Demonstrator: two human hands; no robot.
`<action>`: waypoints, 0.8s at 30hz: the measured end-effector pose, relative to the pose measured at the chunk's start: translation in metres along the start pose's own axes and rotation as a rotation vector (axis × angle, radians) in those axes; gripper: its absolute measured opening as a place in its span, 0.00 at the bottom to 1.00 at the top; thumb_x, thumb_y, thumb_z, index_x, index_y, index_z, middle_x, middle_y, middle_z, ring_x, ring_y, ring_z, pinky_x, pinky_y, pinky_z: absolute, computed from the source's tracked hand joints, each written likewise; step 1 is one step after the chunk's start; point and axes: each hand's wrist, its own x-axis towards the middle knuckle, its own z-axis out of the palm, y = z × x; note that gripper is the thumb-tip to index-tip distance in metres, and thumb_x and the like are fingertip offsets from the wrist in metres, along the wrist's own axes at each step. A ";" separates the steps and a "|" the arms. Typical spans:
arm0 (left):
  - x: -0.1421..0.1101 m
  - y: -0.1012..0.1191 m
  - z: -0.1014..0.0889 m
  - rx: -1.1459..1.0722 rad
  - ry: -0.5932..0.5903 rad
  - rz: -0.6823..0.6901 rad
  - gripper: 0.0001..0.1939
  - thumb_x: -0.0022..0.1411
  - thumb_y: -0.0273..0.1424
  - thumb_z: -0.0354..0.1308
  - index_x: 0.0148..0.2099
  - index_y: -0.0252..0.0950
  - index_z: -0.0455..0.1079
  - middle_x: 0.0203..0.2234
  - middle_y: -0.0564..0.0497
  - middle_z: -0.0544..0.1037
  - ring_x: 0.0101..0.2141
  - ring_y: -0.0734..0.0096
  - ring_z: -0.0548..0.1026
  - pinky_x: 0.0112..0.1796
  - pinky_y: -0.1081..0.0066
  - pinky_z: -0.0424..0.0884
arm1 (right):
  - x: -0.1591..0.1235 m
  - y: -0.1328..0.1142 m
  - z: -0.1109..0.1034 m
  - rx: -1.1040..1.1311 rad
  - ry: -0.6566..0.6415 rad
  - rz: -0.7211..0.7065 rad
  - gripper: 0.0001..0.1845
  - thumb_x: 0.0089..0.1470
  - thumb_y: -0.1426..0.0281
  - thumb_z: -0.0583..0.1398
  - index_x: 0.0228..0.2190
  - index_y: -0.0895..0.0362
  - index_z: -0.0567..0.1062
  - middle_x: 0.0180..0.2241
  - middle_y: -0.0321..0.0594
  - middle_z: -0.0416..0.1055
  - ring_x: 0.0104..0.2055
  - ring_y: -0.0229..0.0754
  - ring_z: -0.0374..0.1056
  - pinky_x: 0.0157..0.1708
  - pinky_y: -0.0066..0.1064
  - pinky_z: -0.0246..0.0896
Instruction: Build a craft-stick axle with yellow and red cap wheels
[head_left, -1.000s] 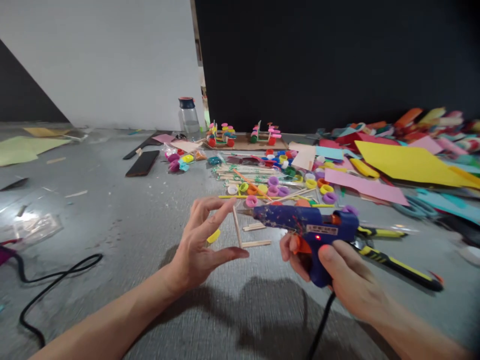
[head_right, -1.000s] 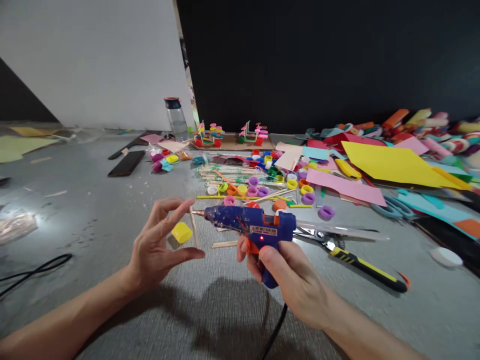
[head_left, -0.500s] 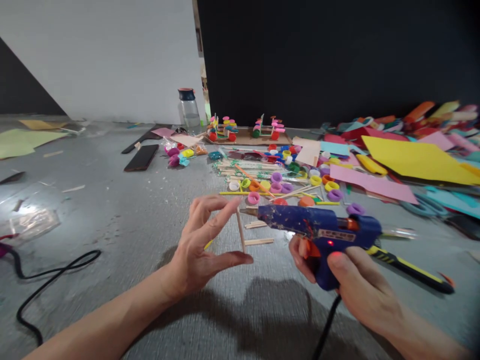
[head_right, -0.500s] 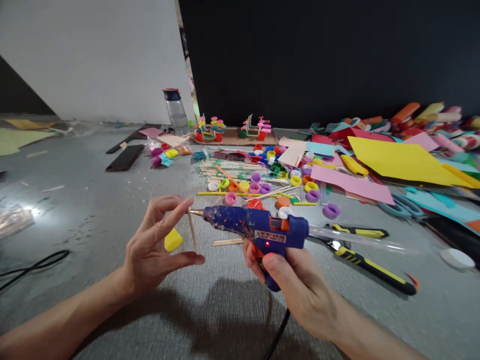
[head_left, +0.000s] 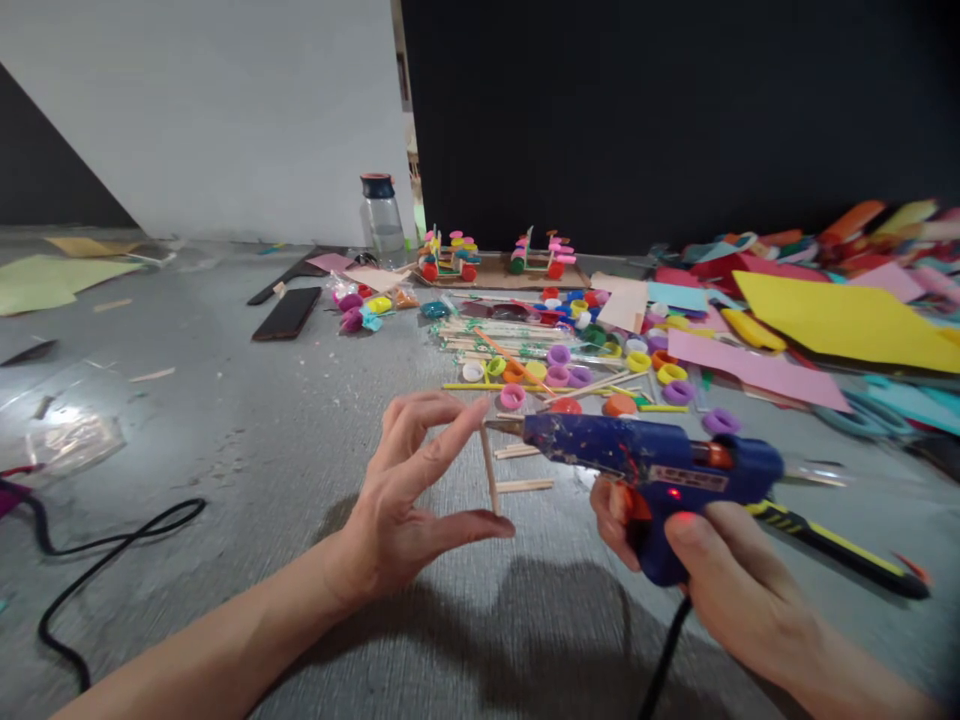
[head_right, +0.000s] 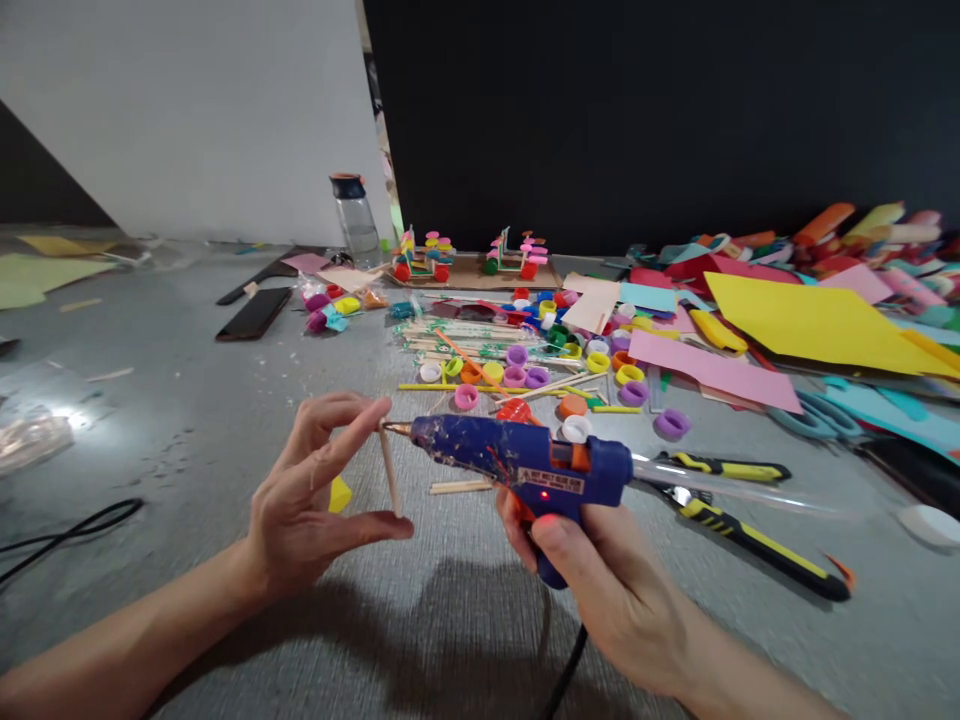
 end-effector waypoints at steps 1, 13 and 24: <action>0.000 0.000 0.000 -0.001 -0.002 0.000 0.46 0.60 0.45 0.68 0.73 0.40 0.54 0.52 0.44 0.70 0.54 0.59 0.68 0.57 0.57 0.66 | 0.000 0.000 0.000 0.000 -0.005 0.003 0.19 0.72 0.58 0.48 0.40 0.50 0.75 0.34 0.38 0.69 0.34 0.43 0.63 0.34 0.35 0.61; -0.001 -0.002 0.000 -0.019 0.016 -0.018 0.46 0.59 0.44 0.70 0.73 0.41 0.55 0.54 0.45 0.71 0.55 0.60 0.68 0.57 0.58 0.64 | 0.004 -0.006 0.002 -0.113 0.026 -0.018 0.21 0.70 0.54 0.50 0.34 0.50 0.75 0.30 0.37 0.71 0.30 0.41 0.66 0.29 0.32 0.63; -0.001 -0.003 -0.002 -0.009 0.025 -0.040 0.46 0.58 0.44 0.70 0.73 0.41 0.56 0.54 0.45 0.71 0.55 0.60 0.68 0.58 0.58 0.64 | 0.008 -0.010 0.003 -0.164 0.038 -0.026 0.22 0.69 0.54 0.51 0.31 0.52 0.74 0.27 0.36 0.70 0.27 0.40 0.65 0.26 0.31 0.61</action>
